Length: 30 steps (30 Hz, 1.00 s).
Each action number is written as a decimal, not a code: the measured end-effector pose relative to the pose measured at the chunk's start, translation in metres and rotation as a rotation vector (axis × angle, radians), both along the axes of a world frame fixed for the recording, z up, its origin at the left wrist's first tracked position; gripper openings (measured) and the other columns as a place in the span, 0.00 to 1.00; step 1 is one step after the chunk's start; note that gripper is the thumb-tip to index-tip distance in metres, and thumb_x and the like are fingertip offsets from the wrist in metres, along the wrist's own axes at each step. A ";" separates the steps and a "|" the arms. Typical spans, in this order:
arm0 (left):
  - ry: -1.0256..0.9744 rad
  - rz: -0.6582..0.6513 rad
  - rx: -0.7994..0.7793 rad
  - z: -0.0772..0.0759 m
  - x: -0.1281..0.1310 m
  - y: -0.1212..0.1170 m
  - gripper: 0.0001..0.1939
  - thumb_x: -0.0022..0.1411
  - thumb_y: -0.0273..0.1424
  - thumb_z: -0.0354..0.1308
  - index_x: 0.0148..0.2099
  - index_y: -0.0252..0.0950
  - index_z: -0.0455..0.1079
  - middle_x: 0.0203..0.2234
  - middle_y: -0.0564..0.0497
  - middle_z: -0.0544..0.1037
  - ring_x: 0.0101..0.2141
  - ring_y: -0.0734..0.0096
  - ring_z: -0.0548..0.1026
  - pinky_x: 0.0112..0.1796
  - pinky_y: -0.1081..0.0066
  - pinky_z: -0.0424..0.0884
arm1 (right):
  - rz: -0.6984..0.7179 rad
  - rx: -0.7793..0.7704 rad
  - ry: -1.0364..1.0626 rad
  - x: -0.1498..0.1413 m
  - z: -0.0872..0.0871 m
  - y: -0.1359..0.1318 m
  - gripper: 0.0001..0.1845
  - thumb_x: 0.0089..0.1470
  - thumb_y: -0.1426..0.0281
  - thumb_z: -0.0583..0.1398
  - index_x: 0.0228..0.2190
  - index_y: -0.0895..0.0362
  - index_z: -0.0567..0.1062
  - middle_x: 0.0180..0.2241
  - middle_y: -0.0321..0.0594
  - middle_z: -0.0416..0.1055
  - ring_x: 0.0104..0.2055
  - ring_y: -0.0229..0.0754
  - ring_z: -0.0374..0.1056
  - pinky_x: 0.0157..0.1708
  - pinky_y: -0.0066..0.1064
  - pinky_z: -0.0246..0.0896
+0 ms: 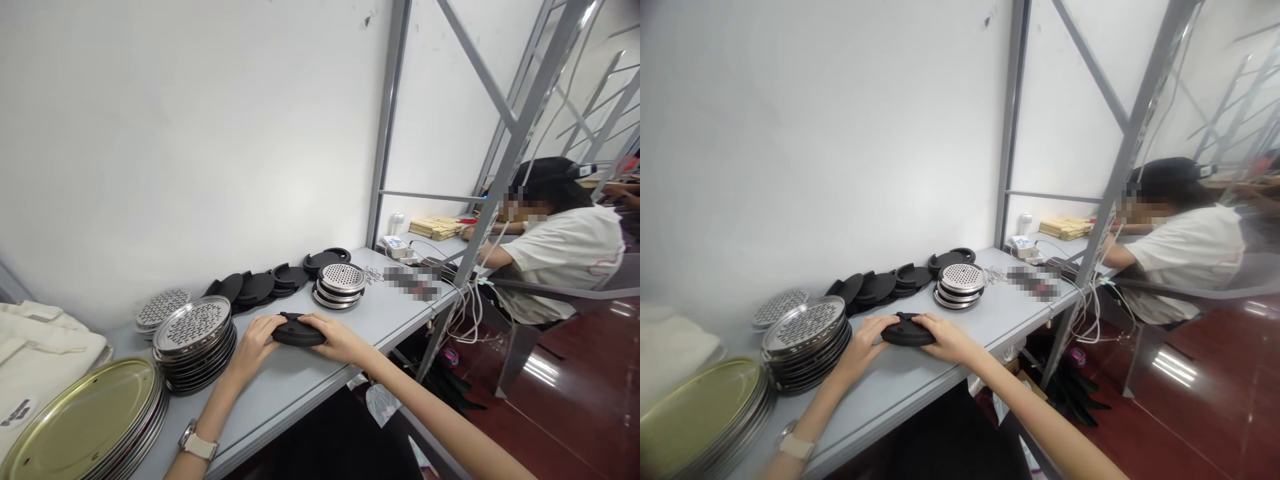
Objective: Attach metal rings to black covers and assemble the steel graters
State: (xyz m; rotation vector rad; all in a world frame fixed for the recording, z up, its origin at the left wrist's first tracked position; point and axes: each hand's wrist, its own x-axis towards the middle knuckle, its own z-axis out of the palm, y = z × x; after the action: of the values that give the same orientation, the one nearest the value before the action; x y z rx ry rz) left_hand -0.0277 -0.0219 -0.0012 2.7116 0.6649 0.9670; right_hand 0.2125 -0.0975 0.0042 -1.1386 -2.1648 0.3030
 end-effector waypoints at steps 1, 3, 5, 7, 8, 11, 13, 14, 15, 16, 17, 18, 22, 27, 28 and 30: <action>-0.017 0.012 0.000 0.000 0.000 0.000 0.16 0.64 0.31 0.54 0.55 0.41 0.64 0.48 0.46 0.73 0.49 0.58 0.70 0.50 0.58 0.67 | -0.001 0.000 0.007 0.000 0.001 -0.001 0.27 0.56 0.71 0.59 0.57 0.55 0.61 0.53 0.50 0.67 0.52 0.48 0.66 0.50 0.38 0.62; -0.046 0.030 0.007 0.000 0.000 0.000 0.16 0.64 0.31 0.54 0.54 0.41 0.64 0.47 0.47 0.73 0.49 0.59 0.70 0.50 0.58 0.67 | -0.011 -0.017 0.028 -0.002 0.005 -0.004 0.24 0.56 0.70 0.58 0.54 0.55 0.62 0.51 0.48 0.70 0.49 0.47 0.69 0.47 0.37 0.64; -0.061 0.041 0.014 0.000 0.000 0.000 0.15 0.64 0.32 0.54 0.53 0.41 0.65 0.47 0.47 0.74 0.49 0.59 0.71 0.50 0.58 0.68 | -0.019 -0.032 0.052 -0.002 0.008 -0.005 0.21 0.56 0.69 0.59 0.51 0.56 0.65 0.47 0.47 0.72 0.46 0.47 0.70 0.44 0.36 0.65; -0.065 0.048 0.021 0.000 0.000 0.000 0.14 0.64 0.33 0.54 0.52 0.41 0.65 0.46 0.47 0.74 0.48 0.59 0.71 0.49 0.59 0.68 | -0.018 -0.031 0.072 -0.003 0.011 -0.004 0.18 0.55 0.69 0.60 0.48 0.56 0.67 0.46 0.46 0.73 0.45 0.47 0.70 0.44 0.36 0.65; -0.063 0.049 0.025 0.000 0.000 0.000 0.13 0.64 0.34 0.54 0.51 0.41 0.66 0.45 0.47 0.74 0.48 0.59 0.71 0.48 0.59 0.69 | -0.015 -0.027 0.082 -0.003 0.012 -0.004 0.17 0.55 0.69 0.60 0.47 0.56 0.67 0.46 0.46 0.73 0.45 0.47 0.70 0.45 0.36 0.65; -0.058 0.050 0.034 -0.001 0.000 0.000 0.12 0.65 0.35 0.53 0.50 0.40 0.65 0.44 0.47 0.73 0.47 0.59 0.71 0.48 0.59 0.69 | -0.005 0.003 0.103 -0.004 0.014 -0.002 0.16 0.55 0.69 0.61 0.45 0.57 0.69 0.45 0.47 0.72 0.46 0.46 0.70 0.46 0.36 0.64; -0.060 0.051 0.039 0.000 0.001 -0.001 0.12 0.65 0.36 0.53 0.50 0.40 0.64 0.44 0.47 0.73 0.46 0.60 0.71 0.47 0.60 0.68 | 0.004 0.033 0.102 -0.003 0.017 -0.002 0.13 0.56 0.67 0.60 0.43 0.58 0.71 0.45 0.47 0.71 0.45 0.45 0.69 0.46 0.35 0.64; -0.065 0.053 0.039 0.000 0.002 -0.001 0.13 0.66 0.37 0.53 0.50 0.40 0.64 0.43 0.47 0.73 0.46 0.60 0.71 0.47 0.60 0.68 | 0.005 0.046 0.100 -0.003 0.018 -0.002 0.12 0.57 0.66 0.60 0.42 0.58 0.71 0.44 0.47 0.71 0.44 0.45 0.69 0.45 0.34 0.64; -0.073 0.058 0.036 0.001 0.002 -0.002 0.13 0.66 0.37 0.53 0.50 0.39 0.63 0.43 0.47 0.72 0.46 0.60 0.71 0.47 0.61 0.68 | 0.001 0.054 0.097 -0.002 0.020 -0.001 0.11 0.57 0.65 0.60 0.41 0.58 0.72 0.42 0.46 0.71 0.42 0.44 0.69 0.43 0.34 0.64; -0.084 0.065 0.031 0.002 0.002 -0.003 0.12 0.66 0.37 0.53 0.50 0.39 0.63 0.43 0.47 0.72 0.46 0.61 0.71 0.47 0.61 0.68 | -0.012 0.057 0.097 -0.001 0.021 -0.001 0.12 0.57 0.64 0.60 0.39 0.58 0.72 0.40 0.45 0.71 0.40 0.43 0.69 0.41 0.33 0.64; -0.099 0.074 0.028 0.002 0.003 -0.003 0.12 0.67 0.37 0.52 0.51 0.39 0.62 0.43 0.47 0.71 0.45 0.62 0.71 0.47 0.62 0.69 | -0.036 0.052 0.102 0.001 0.023 0.000 0.13 0.56 0.62 0.60 0.38 0.58 0.73 0.37 0.43 0.72 0.37 0.43 0.68 0.39 0.32 0.64; -0.117 0.086 0.028 0.003 0.003 -0.003 0.12 0.67 0.36 0.51 0.51 0.39 0.61 0.43 0.47 0.70 0.46 0.62 0.71 0.47 0.62 0.69 | -0.067 0.040 0.112 0.004 0.024 0.000 0.14 0.56 0.60 0.61 0.36 0.58 0.73 0.33 0.41 0.72 0.35 0.42 0.68 0.37 0.32 0.64; -0.183 0.137 0.066 0.004 0.001 -0.003 0.12 0.69 0.33 0.47 0.53 0.38 0.60 0.42 0.46 0.69 0.44 0.64 0.70 0.46 0.62 0.69 | -0.171 -0.068 0.273 0.017 0.029 0.000 0.16 0.56 0.56 0.60 0.35 0.58 0.74 0.30 0.38 0.73 0.33 0.42 0.69 0.36 0.32 0.65; -0.148 0.151 0.089 0.005 0.001 -0.005 0.11 0.69 0.32 0.44 0.51 0.37 0.61 0.40 0.47 0.69 0.42 0.64 0.71 0.45 0.64 0.68 | -0.266 -0.164 0.639 0.034 0.033 -0.008 0.21 0.57 0.54 0.58 0.44 0.56 0.74 0.45 0.43 0.75 0.50 0.49 0.69 0.53 0.41 0.63; -0.137 0.146 0.094 0.005 0.002 -0.005 0.11 0.69 0.32 0.44 0.51 0.37 0.61 0.40 0.46 0.69 0.42 0.64 0.71 0.44 0.64 0.68 | -0.279 -0.199 0.704 0.039 0.036 -0.009 0.21 0.57 0.54 0.58 0.45 0.56 0.74 0.44 0.43 0.75 0.50 0.49 0.69 0.52 0.42 0.64; -0.119 0.134 0.106 0.005 0.002 -0.006 0.11 0.69 0.31 0.44 0.51 0.37 0.62 0.40 0.46 0.69 0.41 0.65 0.71 0.44 0.64 0.68 | -0.332 -0.294 0.847 0.052 0.047 -0.008 0.22 0.56 0.54 0.58 0.44 0.56 0.75 0.40 0.45 0.77 0.44 0.49 0.73 0.45 0.41 0.70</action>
State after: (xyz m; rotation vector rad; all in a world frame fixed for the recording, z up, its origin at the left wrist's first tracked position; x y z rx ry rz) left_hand -0.0253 -0.0280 0.0037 2.7011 0.8017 1.2183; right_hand 0.2645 -0.1059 0.0510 -1.2083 -1.1976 0.8023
